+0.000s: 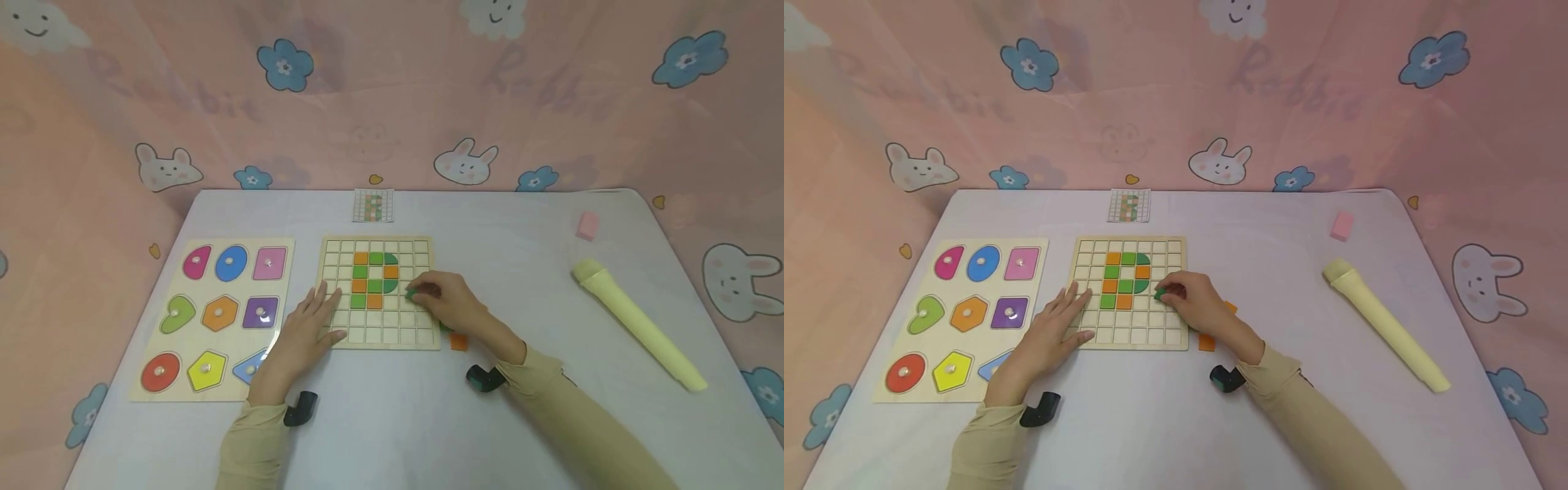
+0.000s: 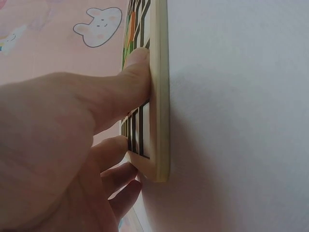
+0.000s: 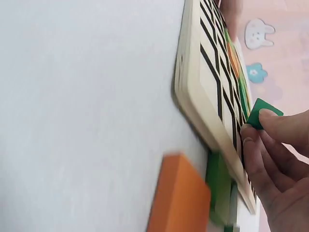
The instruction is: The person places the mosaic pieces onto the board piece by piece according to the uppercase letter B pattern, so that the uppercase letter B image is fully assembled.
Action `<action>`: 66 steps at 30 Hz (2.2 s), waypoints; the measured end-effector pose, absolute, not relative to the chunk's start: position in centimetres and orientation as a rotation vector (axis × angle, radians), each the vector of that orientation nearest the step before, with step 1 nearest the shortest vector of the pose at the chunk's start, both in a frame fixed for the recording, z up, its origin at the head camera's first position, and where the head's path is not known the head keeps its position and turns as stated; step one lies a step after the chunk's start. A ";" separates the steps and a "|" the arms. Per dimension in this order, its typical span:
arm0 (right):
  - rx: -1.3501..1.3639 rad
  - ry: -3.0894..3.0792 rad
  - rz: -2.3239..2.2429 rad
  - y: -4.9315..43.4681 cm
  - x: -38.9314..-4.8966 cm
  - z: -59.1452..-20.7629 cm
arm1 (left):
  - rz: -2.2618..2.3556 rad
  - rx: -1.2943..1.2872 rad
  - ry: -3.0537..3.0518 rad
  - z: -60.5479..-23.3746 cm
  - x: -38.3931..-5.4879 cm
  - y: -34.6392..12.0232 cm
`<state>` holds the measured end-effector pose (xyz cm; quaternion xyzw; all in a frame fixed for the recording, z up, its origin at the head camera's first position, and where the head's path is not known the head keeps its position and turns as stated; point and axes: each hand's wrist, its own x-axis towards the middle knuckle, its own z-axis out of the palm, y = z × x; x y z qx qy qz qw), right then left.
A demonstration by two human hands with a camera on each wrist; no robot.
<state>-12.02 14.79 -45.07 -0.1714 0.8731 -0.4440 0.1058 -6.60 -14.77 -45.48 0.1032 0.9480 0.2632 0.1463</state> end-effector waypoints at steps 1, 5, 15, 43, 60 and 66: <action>-0.519 2.572 -1.311 14.4 -12.1 -45.2 | 0.758 0.297 2.729 -45.5 -6.6 -14.8; -0.571 2.583 -1.315 13.1 -12.4 -45.6 | 0.758 0.292 2.726 -45.4 -6.6 -14.8; -0.624 2.551 -1.318 11.6 -12.5 -45.7 | 0.760 0.296 2.730 -45.3 -6.5 -14.7; -0.568 2.640 -1.084 15.4 -12.8 -45.8 | 0.761 0.304 2.730 -45.4 -6.6 -14.7; -0.511 2.550 -0.985 20.2 -12.9 -44.6 | 0.771 0.297 2.726 -45.5 -6.5 -14.8; -0.451 2.538 -0.903 22.0 -13.0 -44.2 | 0.770 0.293 2.730 -45.5 -6.5 -14.8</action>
